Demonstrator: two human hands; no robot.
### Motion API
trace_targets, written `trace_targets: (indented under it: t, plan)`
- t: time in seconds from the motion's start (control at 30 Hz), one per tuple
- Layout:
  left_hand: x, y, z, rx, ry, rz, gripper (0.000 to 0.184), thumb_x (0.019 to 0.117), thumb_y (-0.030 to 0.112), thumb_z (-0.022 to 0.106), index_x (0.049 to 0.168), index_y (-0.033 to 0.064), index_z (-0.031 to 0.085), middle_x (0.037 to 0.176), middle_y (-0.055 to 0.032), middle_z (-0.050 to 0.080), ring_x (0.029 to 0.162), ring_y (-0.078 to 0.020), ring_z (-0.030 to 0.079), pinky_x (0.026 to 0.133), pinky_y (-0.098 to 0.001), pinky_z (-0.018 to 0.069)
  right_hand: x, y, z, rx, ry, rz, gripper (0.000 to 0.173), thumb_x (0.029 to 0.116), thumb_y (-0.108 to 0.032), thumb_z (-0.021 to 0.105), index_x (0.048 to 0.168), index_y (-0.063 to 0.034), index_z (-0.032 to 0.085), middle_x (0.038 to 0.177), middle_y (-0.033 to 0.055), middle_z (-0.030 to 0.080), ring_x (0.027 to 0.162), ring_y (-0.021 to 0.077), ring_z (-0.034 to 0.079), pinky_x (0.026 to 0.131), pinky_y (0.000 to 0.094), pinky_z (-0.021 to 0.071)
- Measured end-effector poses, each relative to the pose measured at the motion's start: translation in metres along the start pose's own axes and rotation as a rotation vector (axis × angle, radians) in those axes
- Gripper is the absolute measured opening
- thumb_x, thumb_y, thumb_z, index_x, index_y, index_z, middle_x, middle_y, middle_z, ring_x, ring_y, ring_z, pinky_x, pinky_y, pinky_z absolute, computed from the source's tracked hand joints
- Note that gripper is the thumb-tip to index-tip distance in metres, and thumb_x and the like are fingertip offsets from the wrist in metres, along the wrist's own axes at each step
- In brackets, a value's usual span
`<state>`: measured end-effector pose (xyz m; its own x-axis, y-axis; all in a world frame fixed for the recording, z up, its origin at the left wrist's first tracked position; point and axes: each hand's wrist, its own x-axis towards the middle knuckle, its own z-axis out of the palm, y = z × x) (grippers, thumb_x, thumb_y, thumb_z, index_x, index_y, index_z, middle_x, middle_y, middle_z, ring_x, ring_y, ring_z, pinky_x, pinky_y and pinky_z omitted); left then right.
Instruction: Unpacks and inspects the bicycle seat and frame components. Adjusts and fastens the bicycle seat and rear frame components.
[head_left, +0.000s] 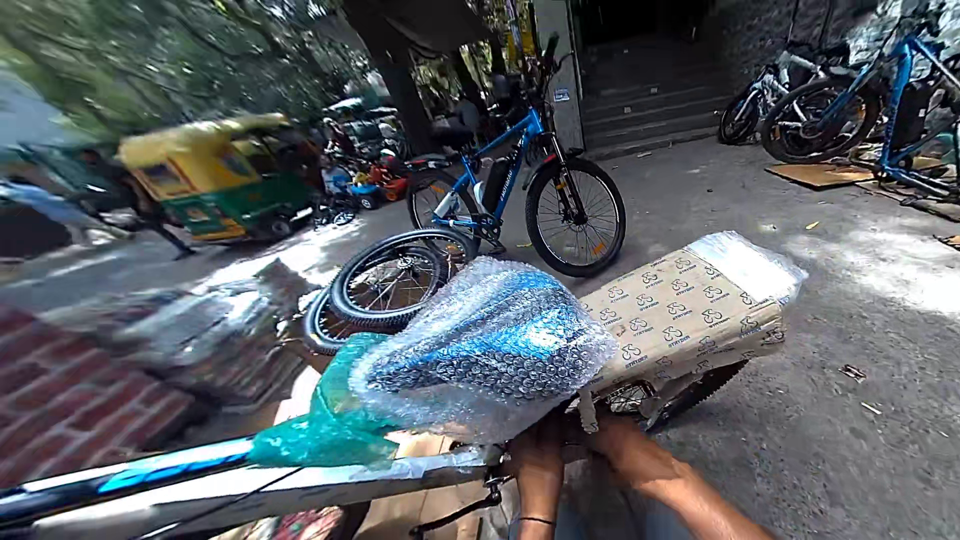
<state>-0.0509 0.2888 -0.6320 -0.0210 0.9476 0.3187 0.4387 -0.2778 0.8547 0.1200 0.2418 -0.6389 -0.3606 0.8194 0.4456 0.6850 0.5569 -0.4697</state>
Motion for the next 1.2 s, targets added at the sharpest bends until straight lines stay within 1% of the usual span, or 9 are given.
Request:
trace_targets:
  t: [0.1, 0.2, 0.37, 0.5, 0.7, 0.8, 0.9, 1.07, 1.2]
  plan:
    - [-0.011, 0.007, 0.011, 0.134, 0.117, 0.005, 0.029, 0.1014, 0.015, 0.052, 0.116, 0.0, 0.073, 0.101, -0.018, 0.074, 0.1, -0.0316, 0.071, 0.096, -0.0558, 0.0535, 0.009, 0.014, -0.009, -0.117, -0.022, -0.136, 0.039, 0.0938, -0.012, 0.066, 0.129, -0.0301, 0.071, 0.104, 0.0109, 0.074, 0.094, 0.0311, 0.072, 0.078, 0.0559, 0.059]
    - [-0.01, 0.017, 0.008, 0.109, 0.095, -0.027, 0.031, 0.1031, 0.023, 0.053, 0.112, 0.0026, 0.075, 0.101, -0.0144, 0.075, 0.102, -0.0271, 0.071, 0.098, -0.0532, 0.0534, 0.017, 0.017, -0.018, -0.193, -0.082, -0.226, 0.028, 0.0975, -0.029, 0.067, 0.125, -0.0284, 0.071, 0.095, 0.0114, 0.072, 0.083, 0.0314, 0.071, 0.067, 0.055, 0.0577]
    - [0.003, 0.013, -0.009, -0.158, -0.114, -0.101, 0.027, 0.1002, 0.028, 0.063, 0.106, 0.0053, 0.076, 0.09, -0.0056, 0.075, 0.086, -0.0142, 0.072, 0.086, -0.0396, 0.0596, 0.029, 0.019, -0.021, -0.204, -0.152, -0.217, 0.043, 0.0971, -0.065, 0.056, 0.119, -0.0306, 0.072, 0.093, 0.0079, 0.073, 0.085, 0.0277, 0.072, 0.07, 0.0549, 0.0588]
    - [0.002, 0.009, -0.022, -0.135, -0.21, -0.094, 0.028, 0.0969, 0.03, 0.068, 0.109, 0.006, 0.076, 0.09, -0.0041, 0.076, 0.087, -0.0128, 0.072, 0.088, -0.0388, 0.0596, 0.025, 0.01, -0.006, -0.121, 0.031, -0.099, 0.041, 0.0993, -0.058, 0.057, 0.098, -0.0214, 0.075, 0.087, 0.0071, 0.074, 0.082, 0.0249, 0.073, 0.069, 0.0536, 0.0589]
    - [0.002, 0.008, -0.018, 0.174, -0.193, 0.059, 0.04, 0.1018, 0.045, 0.053, 0.114, 0.0144, 0.076, 0.102, -0.0011, 0.076, 0.103, -0.0128, 0.071, 0.1, -0.0448, 0.0554, 0.017, -0.007, 0.025, -0.014, 0.32, 0.26, 0.041, 0.0886, -0.057, 0.069, 0.091, -0.0166, 0.075, 0.084, 0.0007, 0.076, 0.08, 0.0162, 0.074, 0.072, 0.0506, 0.06]
    - [-0.002, 0.005, -0.019, 0.127, -0.184, 0.08, 0.042, 0.104, 0.039, 0.048, 0.113, 0.0085, 0.075, 0.103, -0.0068, 0.076, 0.106, -0.0173, 0.07, 0.101, -0.0454, 0.053, 0.019, -0.022, 0.034, -0.049, 0.496, 0.4, 0.039, 0.0852, -0.053, 0.071, 0.093, -0.015, 0.076, 0.092, 0.0004, 0.075, 0.095, 0.0177, 0.071, 0.099, 0.0513, 0.0509]
    - [0.0, 0.003, -0.025, 0.116, -0.216, 0.068, 0.039, 0.1022, 0.025, 0.043, 0.11, 0.0027, 0.074, 0.101, -0.0119, 0.074, 0.106, -0.0212, 0.069, 0.101, -0.0455, 0.0511, 0.022, -0.024, 0.043, 0.013, 0.585, 0.541, 0.033, 0.0821, -0.051, 0.073, 0.083, -0.0173, 0.076, 0.088, -0.0009, 0.073, 0.091, 0.0183, 0.069, 0.09, 0.0534, 0.0525]
    - [0.01, -0.002, -0.035, 0.09, -0.447, 0.015, 0.032, 0.0846, 0.023, 0.067, 0.111, 0.0043, 0.071, 0.089, -0.0051, 0.071, 0.084, -0.0153, 0.067, 0.082, -0.0405, 0.0564, 0.027, -0.038, 0.029, 0.13, 0.398, 0.735, 0.039, 0.0802, -0.051, 0.075, 0.093, -0.0139, 0.077, 0.094, 0.0036, 0.074, 0.094, 0.0219, 0.071, 0.087, 0.0529, 0.0559]
    - [0.017, -0.01, -0.044, 0.06, -0.619, 0.045, 0.062, 0.0696, 0.03, 0.088, 0.121, 0.0044, 0.064, 0.085, 0.0002, 0.068, 0.076, -0.0106, 0.064, 0.078, -0.0349, 0.0576, 0.025, -0.04, 0.025, 0.158, 0.325, 0.811, 0.041, 0.0807, -0.056, 0.074, 0.09, -0.0164, 0.076, 0.091, 0.0028, 0.073, 0.088, 0.0215, 0.071, 0.079, 0.0531, 0.0574]
